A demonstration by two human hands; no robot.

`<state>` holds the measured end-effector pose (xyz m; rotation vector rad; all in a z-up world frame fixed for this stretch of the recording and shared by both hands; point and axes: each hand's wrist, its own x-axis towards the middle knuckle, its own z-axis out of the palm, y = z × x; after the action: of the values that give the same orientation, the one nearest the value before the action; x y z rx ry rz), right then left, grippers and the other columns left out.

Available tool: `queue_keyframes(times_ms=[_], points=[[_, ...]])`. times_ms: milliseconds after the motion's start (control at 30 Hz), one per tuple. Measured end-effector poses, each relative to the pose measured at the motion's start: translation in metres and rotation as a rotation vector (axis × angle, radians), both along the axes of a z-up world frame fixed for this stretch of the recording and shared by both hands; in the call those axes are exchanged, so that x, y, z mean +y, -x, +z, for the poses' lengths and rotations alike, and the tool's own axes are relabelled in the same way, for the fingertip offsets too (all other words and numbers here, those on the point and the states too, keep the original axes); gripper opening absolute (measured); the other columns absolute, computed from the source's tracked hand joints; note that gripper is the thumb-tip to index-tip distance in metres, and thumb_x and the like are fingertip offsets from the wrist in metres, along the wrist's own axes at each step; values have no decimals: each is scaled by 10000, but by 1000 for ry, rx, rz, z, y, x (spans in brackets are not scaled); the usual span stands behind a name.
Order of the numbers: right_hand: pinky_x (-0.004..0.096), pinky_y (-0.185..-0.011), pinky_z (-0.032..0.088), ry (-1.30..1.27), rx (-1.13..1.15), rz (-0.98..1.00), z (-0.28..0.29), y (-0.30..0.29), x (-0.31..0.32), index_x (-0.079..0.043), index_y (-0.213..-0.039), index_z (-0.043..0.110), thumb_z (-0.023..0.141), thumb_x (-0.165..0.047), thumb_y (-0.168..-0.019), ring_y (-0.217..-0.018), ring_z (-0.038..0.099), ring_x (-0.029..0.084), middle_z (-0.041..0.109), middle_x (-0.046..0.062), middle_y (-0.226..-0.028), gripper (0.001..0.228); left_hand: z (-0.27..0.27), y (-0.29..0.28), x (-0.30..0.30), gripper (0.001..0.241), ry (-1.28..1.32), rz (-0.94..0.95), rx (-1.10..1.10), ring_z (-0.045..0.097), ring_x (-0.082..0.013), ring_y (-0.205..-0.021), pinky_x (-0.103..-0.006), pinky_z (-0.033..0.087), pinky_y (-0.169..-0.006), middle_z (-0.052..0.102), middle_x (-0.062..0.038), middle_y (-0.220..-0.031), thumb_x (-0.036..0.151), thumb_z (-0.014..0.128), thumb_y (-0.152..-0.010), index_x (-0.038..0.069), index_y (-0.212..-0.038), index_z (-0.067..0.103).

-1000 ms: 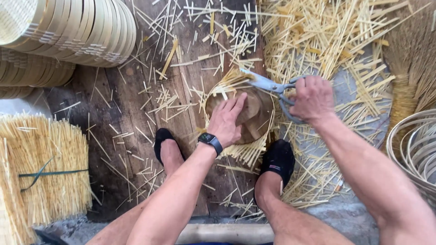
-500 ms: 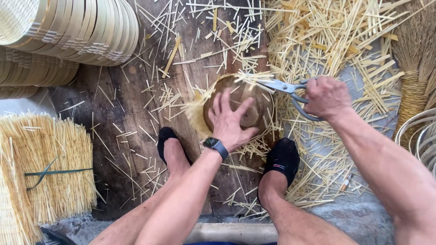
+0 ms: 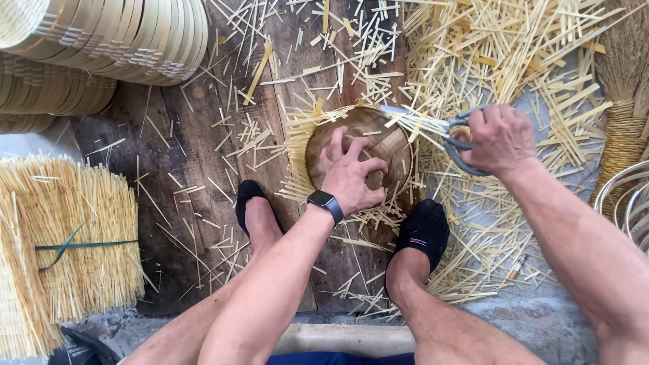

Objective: The person sits on a low stool and finishes a round bamboo sieve. They lay a woven bamboo mat over a round wooden form, trim the overhanging bamboo strips with scissors, press a split bamboo rim ring around the edge, and set the finished sieve onto a stack of completed sieves.

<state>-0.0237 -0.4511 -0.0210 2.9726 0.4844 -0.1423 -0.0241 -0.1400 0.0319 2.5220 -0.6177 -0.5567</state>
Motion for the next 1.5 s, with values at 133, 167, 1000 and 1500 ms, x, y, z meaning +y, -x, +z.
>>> queue_keyframes(times_ms=[133,167,1000,1500], points=[[300,-561,475,37,-169,31,-16,1,9,-59,-822,628,603,-354,-898,-624,551,163,587,80,-710,306,7,-8,3,385,-10,-106,60,148,-432,-1480,-780,186,-1115,492,-34,-1385,331,878,-543,292,-917,797],[315,-584,493,30,-73,-2,-23,5,3,-61,-848,627,576,-321,-942,-644,569,171,598,84,-732,281,10,-9,6,397,-23,-160,62,134,-431,-1488,-778,177,-1120,444,-61,-1441,329,891,-545,285,-927,792],[322,-600,514,34,93,-52,-15,-9,13,-66,-847,609,544,-302,-1126,-679,590,173,619,67,-765,372,0,15,16,1092,158,132,-39,423,-465,-1378,-502,340,-1195,409,-278,-1485,74,767,-683,204,-1615,212],[364,-553,455,-95,22,0,-35,10,-15,-63,-780,567,566,-341,-1033,-611,502,190,519,87,-679,376,10,0,17,981,18,-8,26,457,-303,-1413,-623,252,-1202,515,-105,-1475,-8,717,-641,195,-1531,356]])
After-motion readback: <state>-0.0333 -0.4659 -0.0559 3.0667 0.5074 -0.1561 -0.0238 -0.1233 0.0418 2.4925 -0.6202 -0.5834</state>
